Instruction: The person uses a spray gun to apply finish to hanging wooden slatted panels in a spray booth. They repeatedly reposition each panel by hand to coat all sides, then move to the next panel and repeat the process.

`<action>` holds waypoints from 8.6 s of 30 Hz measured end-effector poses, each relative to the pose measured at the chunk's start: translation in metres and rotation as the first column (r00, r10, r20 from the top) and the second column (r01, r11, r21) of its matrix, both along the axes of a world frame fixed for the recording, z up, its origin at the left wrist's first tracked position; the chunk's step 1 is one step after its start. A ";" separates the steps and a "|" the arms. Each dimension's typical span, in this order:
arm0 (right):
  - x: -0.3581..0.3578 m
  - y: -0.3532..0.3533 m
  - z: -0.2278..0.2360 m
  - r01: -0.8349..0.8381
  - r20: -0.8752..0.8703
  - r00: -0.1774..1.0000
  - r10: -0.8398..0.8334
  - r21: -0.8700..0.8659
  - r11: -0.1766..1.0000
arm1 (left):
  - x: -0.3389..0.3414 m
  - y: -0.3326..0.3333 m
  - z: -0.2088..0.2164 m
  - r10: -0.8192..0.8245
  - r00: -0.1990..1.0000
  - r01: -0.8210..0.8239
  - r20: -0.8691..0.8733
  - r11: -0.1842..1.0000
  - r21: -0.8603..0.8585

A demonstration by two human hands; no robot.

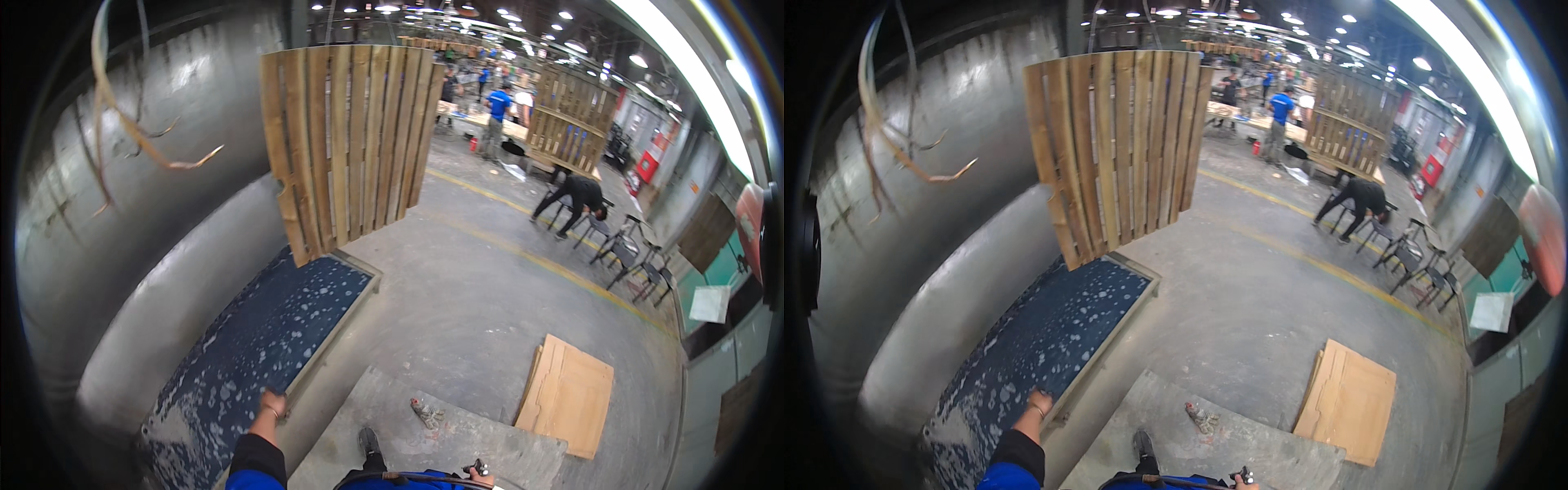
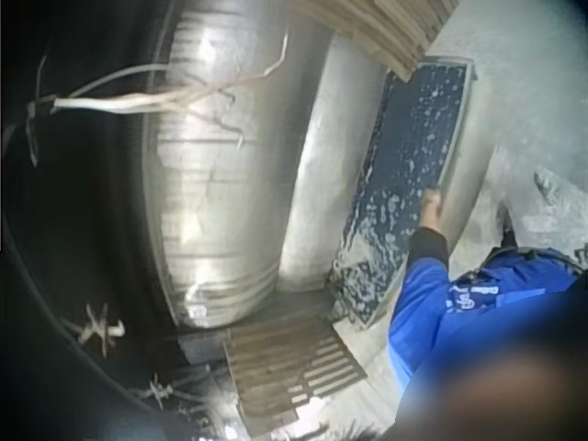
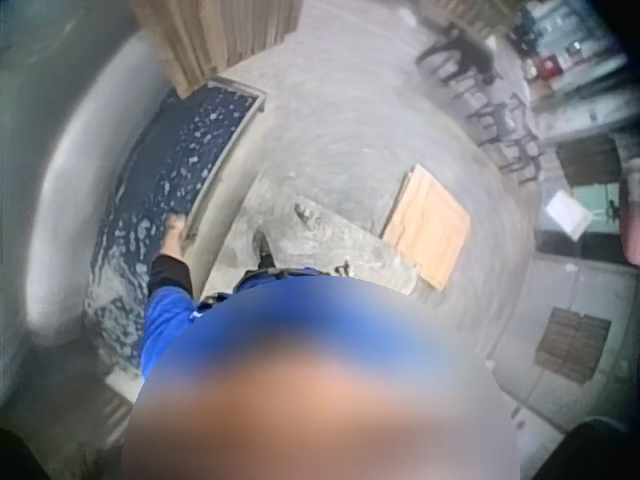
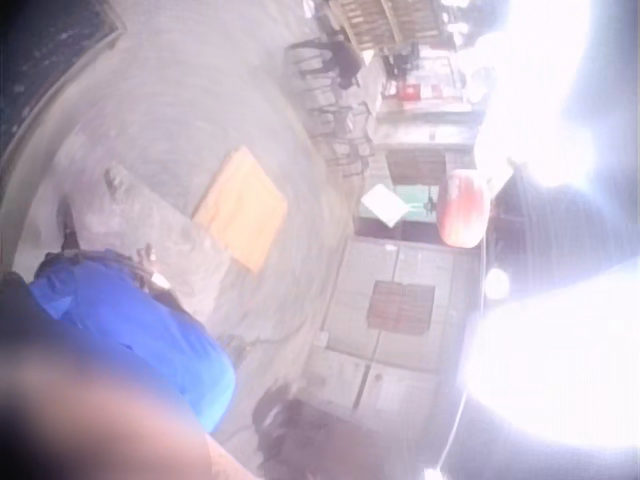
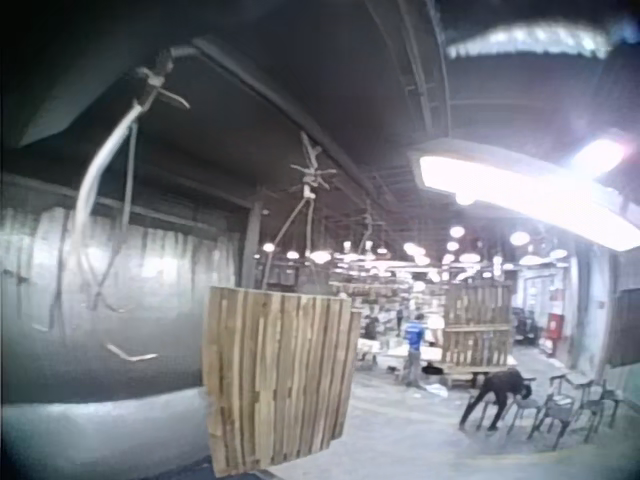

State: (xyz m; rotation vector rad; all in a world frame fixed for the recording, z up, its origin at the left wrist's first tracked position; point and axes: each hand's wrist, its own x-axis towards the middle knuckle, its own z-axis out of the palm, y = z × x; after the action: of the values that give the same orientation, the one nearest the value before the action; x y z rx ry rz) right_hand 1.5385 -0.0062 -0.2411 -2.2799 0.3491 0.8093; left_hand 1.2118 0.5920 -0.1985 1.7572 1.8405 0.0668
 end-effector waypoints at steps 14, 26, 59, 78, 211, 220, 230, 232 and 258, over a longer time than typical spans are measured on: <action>-0.003 0.055 0.071 0.000 0.069 0.997 0.017 -0.232 0.973 | 0.295 0.380 0.166 -0.344 0.544 -0.223 0.766 0.820 0.527; -0.041 0.006 0.076 0.161 -0.006 0.984 -0.177 -0.395 0.905 | 0.321 0.310 0.187 -0.391 0.507 -0.074 0.768 0.868 0.491; 0.088 -0.314 0.149 0.199 0.001 0.939 -0.344 0.814 0.546 | 0.230 -0.433 0.422 -0.470 0.698 0.087 0.541 0.805 0.587; 0.074 -0.422 0.124 0.035 -0.022 0.990 -0.142 0.995 0.093 | 0.393 -0.641 0.612 -0.426 0.299 0.307 0.854 0.890 0.336; 0.328 0.151 0.283 -0.570 0.308 0.793 0.525 0.678 0.464 | 0.521 -0.061 0.106 0.135 0.664 -0.038 0.736 0.988 -0.147; 0.272 0.251 0.312 -0.822 0.549 0.504 0.667 0.543 0.174 | 0.311 -0.043 0.156 0.359 0.745 -0.401 0.562 0.915 -0.053; 0.226 0.355 0.379 -0.960 0.929 0.279 0.244 0.270 0.068 | 0.145 0.092 0.232 0.308 0.821 -0.545 0.481 0.675 0.497; 0.211 0.369 0.397 -0.955 0.930 0.297 0.217 0.285 0.089 | 0.138 0.117 0.233 0.292 0.831 -0.537 0.474 0.646 0.543; 0.048 0.472 0.591 -0.936 0.779 0.336 0.529 0.217 0.276 | 0.120 0.194 0.190 0.049 0.858 -0.335 0.511 0.807 0.486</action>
State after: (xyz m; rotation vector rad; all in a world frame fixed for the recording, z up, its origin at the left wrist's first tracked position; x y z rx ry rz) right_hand 1.5861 0.4656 0.3498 -1.7164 -1.3450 0.4609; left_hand 1.3320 0.7856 -0.0087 1.6769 1.7063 1.1404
